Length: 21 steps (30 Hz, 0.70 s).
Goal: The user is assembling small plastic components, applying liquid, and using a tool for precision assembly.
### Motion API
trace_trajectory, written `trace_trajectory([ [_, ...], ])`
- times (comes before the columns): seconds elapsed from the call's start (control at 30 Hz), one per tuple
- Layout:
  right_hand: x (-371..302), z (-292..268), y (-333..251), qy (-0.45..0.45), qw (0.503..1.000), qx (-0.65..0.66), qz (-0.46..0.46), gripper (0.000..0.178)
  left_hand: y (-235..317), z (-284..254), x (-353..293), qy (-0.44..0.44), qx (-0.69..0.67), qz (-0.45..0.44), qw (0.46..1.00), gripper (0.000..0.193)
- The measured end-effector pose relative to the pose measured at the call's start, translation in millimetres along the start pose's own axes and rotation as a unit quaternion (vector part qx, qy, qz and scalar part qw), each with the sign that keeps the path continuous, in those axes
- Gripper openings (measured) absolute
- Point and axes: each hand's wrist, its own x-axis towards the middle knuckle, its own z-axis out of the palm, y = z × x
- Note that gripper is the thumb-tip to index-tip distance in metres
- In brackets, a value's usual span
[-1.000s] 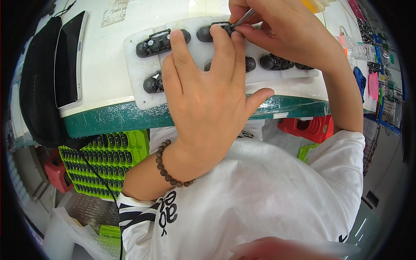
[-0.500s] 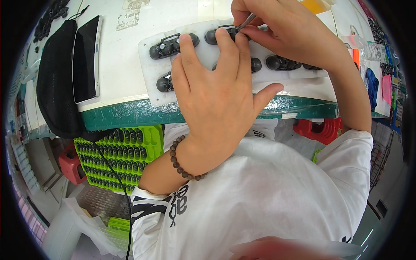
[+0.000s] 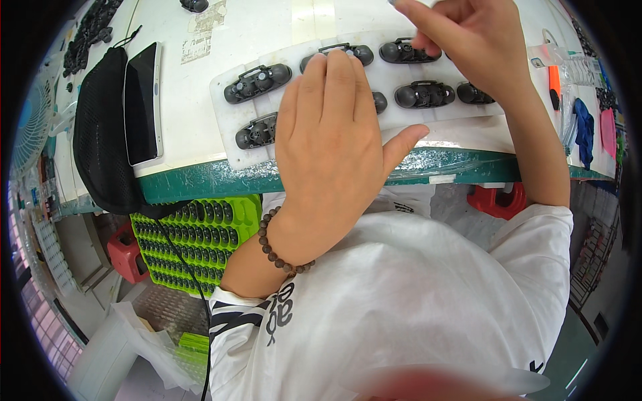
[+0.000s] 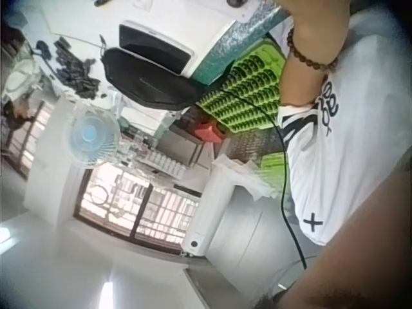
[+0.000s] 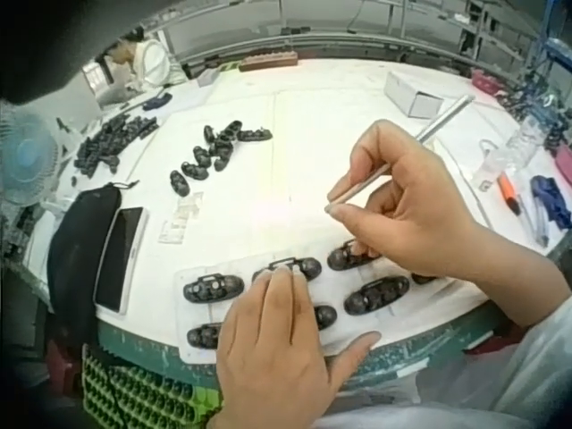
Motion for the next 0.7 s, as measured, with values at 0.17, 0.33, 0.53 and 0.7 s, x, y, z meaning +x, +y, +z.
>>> trace_trajectory([
  [0.17, 2, 9, 70, -0.017, 0.8, 0.436, -0.411, 0.027, 3, -1, 5, -0.001, -0.019, 0.022, 1.0, 0.079],
  [0.33, -4, 10, 73, -0.006, 0.792, 0.475, -0.383, 0.028, 5, -4, 11, -0.031, 0.007, 0.029, 0.999, 0.082],
  [0.53, -25, -13, 21, 0.037, 0.996, -0.007, 0.082, 0.029, 0, -1, 11, -0.012, -0.004, 0.026, 1.0, 0.088],
  [0.7, -1, 9, 76, 0.009, 0.791, 0.44, -0.426, 0.03, 3, 0, 8, -0.011, -0.007, 0.039, 0.999, 0.09],
])
